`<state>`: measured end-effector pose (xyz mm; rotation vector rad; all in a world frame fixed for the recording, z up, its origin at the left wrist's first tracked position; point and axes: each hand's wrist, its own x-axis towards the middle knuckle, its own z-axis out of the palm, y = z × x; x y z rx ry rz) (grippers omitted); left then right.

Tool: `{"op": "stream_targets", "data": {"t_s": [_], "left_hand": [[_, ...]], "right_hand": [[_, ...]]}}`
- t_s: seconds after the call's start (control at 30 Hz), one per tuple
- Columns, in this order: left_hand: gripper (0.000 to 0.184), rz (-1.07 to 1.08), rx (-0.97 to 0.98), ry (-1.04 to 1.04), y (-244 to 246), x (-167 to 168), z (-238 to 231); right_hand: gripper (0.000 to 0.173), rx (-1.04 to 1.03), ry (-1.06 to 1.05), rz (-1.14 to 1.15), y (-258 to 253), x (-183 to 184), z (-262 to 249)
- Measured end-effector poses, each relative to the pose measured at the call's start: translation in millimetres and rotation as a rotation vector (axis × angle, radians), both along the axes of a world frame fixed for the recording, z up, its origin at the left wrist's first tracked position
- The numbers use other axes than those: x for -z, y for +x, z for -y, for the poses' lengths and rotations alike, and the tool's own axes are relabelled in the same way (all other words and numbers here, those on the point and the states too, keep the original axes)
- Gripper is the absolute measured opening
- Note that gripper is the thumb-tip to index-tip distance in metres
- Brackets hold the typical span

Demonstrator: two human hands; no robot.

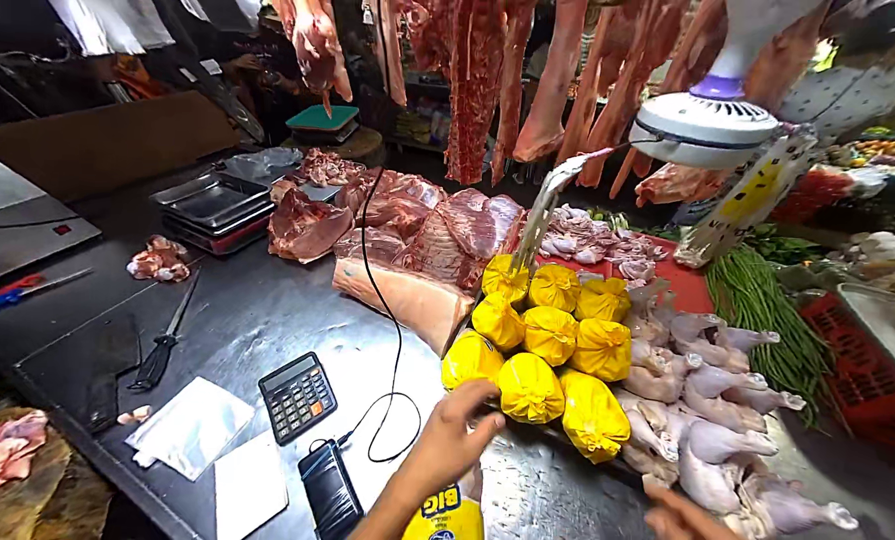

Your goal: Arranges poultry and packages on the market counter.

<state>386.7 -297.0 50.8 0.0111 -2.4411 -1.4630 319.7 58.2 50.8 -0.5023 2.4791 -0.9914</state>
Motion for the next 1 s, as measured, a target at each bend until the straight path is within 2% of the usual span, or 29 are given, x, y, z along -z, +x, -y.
{"op": "stream_targets", "data": {"t_s": [0.07,0.13,0.23,0.3,0.33,0.43,0.5,0.57,0.67,0.77,0.9,1.0], "left_hand": [[0.037,0.03,-0.119,-0.028,-23,-1,18],[0.04,0.088,-0.208,-0.017,-38,9,36],[0.045,0.133,-0.324,0.118,-40,52,63],[0.05,0.146,-0.356,0.33,-32,92,75],[0.055,0.139,-0.348,0.427,-27,108,75],[0.073,0.135,-0.271,0.661,-20,131,54],[0.088,0.138,-0.219,0.714,-24,134,35],[0.096,0.144,-0.279,0.67,-28,139,24],[0.09,0.106,-0.424,0.465,-36,141,12],[0.085,0.057,-0.559,0.282,-47,142,-11],[0.086,0.026,-0.587,0.255,-50,152,-20],[0.089,0.097,-0.477,0.358,-45,152,-1]], "right_hand": [[0.036,-0.098,-0.055,-0.29,-43,-36,52],[0.035,-0.215,-0.009,-0.527,-99,-50,118],[0.04,-0.388,0.185,-0.452,-180,-58,215],[0.046,-0.469,0.277,-0.419,-222,-45,267],[0.05,-0.525,0.308,-0.474,-241,-30,289],[0.07,-0.644,0.462,-0.529,-293,20,337],[0.066,-0.593,0.504,-0.505,-322,47,344],[0.053,-0.539,0.502,-0.495,-335,51,346],[0.035,-0.645,0.502,-0.443,-360,37,343],[0.025,-0.837,0.214,-0.48,-413,63,330],[0.024,-0.75,0.362,-0.305,-363,9,337],[0.023,-0.588,0.177,-0.284,-334,-26,316]]}}
